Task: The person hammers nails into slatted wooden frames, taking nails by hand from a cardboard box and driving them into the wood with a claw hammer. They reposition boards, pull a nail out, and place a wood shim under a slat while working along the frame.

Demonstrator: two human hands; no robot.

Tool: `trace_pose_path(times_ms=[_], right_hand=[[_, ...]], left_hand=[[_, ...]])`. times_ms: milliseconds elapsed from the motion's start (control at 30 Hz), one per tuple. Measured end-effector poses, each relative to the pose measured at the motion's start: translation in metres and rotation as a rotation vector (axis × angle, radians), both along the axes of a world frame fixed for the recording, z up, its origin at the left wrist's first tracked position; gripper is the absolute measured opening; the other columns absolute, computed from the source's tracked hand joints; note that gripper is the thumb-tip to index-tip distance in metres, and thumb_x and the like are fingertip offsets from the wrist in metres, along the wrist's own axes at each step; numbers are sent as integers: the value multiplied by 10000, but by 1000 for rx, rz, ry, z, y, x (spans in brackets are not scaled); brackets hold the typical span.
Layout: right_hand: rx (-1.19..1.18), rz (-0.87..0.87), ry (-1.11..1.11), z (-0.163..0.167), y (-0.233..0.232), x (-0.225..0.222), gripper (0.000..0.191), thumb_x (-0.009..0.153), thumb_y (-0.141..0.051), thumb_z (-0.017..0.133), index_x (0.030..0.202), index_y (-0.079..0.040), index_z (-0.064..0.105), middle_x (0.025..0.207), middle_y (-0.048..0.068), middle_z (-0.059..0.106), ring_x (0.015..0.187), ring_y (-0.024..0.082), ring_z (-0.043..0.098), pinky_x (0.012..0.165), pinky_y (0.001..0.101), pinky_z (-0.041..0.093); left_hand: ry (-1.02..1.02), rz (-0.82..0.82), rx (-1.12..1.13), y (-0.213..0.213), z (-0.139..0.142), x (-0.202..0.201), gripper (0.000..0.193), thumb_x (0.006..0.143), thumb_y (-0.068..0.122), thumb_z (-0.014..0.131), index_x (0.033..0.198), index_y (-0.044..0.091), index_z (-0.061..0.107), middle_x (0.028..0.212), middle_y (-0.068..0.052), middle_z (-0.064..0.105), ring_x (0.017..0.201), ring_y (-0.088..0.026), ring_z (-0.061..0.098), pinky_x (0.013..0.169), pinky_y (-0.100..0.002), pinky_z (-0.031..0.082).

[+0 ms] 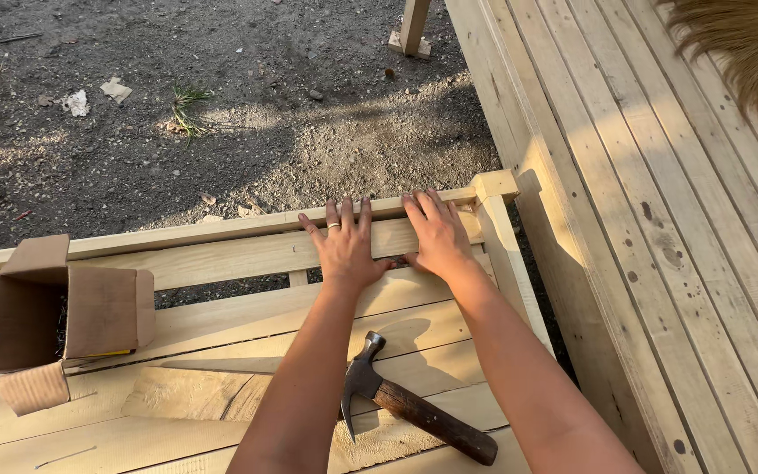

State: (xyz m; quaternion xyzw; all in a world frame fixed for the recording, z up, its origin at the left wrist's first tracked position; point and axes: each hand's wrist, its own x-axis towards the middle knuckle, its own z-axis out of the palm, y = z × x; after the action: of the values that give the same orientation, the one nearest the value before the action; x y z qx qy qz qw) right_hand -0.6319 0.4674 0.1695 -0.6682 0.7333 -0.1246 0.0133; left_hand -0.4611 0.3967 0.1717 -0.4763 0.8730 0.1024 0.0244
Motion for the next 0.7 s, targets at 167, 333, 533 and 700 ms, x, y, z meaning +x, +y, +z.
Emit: trace_pose_path(times_ms=[167,333,533,700], right_hand=[[28,35,68,-14,-7,-6,1071,553,-235,958,1468,-66,428,1549,153,426,1469,395,359,1134,604,344],[17,58,21,-19,-8,-10,1066,571,-220,937,1494,-41,436,1562,164,421,1477,410,356,1161,531,381],[80,-149,92,10,3,37,963,605,-212,929,1439,-64,469,1515,141,454,1420,336,402,1069,583,329],[-71,-137,-405,21,119,115,516,908,-298,702,1337,-48,563,1256,136,591,1181,353,580,937,450,494]], left_hand=[[118,-129,-116,-12,-13,1,1195,655,599,851,1569,64,298,1594,-153,337,1506,-381,255,1174,-729,148],[60,-122,-74,-15,-19,-5,1174,675,536,858,1574,53,277,1596,-159,304,1500,-401,233,1145,-735,181],[119,-42,-50,2,-18,1,1103,716,503,824,1585,107,272,1641,-129,225,1537,-321,166,1186,-693,146],[418,-23,-245,22,-42,45,704,808,363,745,1427,118,516,1552,-127,392,1466,-328,326,1115,-621,270]])
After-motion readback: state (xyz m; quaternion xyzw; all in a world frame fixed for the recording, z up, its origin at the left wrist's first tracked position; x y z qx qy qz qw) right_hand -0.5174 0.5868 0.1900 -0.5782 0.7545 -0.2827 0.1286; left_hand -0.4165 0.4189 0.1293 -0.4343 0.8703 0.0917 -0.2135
